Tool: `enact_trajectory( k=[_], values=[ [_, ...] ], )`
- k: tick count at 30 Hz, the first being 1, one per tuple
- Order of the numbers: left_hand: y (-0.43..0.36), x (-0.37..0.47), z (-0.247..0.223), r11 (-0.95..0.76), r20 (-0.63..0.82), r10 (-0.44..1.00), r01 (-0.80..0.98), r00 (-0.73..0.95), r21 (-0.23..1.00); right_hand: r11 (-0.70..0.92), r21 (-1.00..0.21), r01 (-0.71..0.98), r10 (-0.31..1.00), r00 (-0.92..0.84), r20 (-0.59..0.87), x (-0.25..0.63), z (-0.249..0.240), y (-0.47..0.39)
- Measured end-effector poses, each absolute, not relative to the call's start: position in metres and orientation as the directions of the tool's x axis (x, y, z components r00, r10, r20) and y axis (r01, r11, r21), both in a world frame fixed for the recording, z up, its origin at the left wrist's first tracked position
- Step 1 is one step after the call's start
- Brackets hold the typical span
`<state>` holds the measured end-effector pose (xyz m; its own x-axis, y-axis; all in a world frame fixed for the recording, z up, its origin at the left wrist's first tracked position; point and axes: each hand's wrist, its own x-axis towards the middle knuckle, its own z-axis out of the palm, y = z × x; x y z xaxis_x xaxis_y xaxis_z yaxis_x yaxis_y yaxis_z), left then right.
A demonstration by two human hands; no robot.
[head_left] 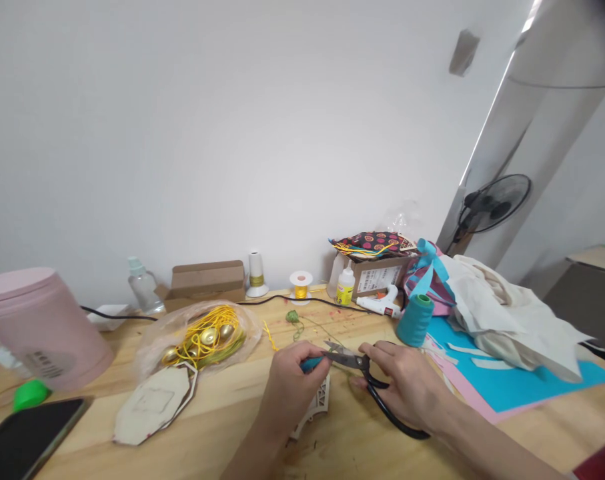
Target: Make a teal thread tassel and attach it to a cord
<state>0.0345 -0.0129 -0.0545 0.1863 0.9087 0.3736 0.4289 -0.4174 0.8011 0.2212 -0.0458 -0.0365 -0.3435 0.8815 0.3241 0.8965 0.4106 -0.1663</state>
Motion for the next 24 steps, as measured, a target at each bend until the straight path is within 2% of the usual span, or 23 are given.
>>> enact_trajectory(
  k=[8,17,21,24],
  values=[
    [-0.013,0.034,-0.054,-0.425,0.383,0.905,0.452,0.186,0.784,0.412,-0.13,0.902,0.87,-0.347,0.351,0.222,-0.042,-0.046],
    [-0.014,0.034,-0.053,-0.422,0.374,0.907,0.43,0.195,0.798,0.399,-0.155,0.904,0.886,-0.336,0.32,0.223,-0.046,-0.047],
    [-0.015,0.034,-0.053,-0.402,0.352,0.916,0.416,0.194,0.816,0.368,-0.225,0.902,0.903,-0.289,0.317,0.224,-0.045,-0.049],
    [-0.015,0.034,-0.051,-0.387,0.334,0.921,0.394,0.199,0.833,0.28,-0.312,0.908,0.936,-0.186,0.3,0.232,-0.045,-0.05]
  ],
)
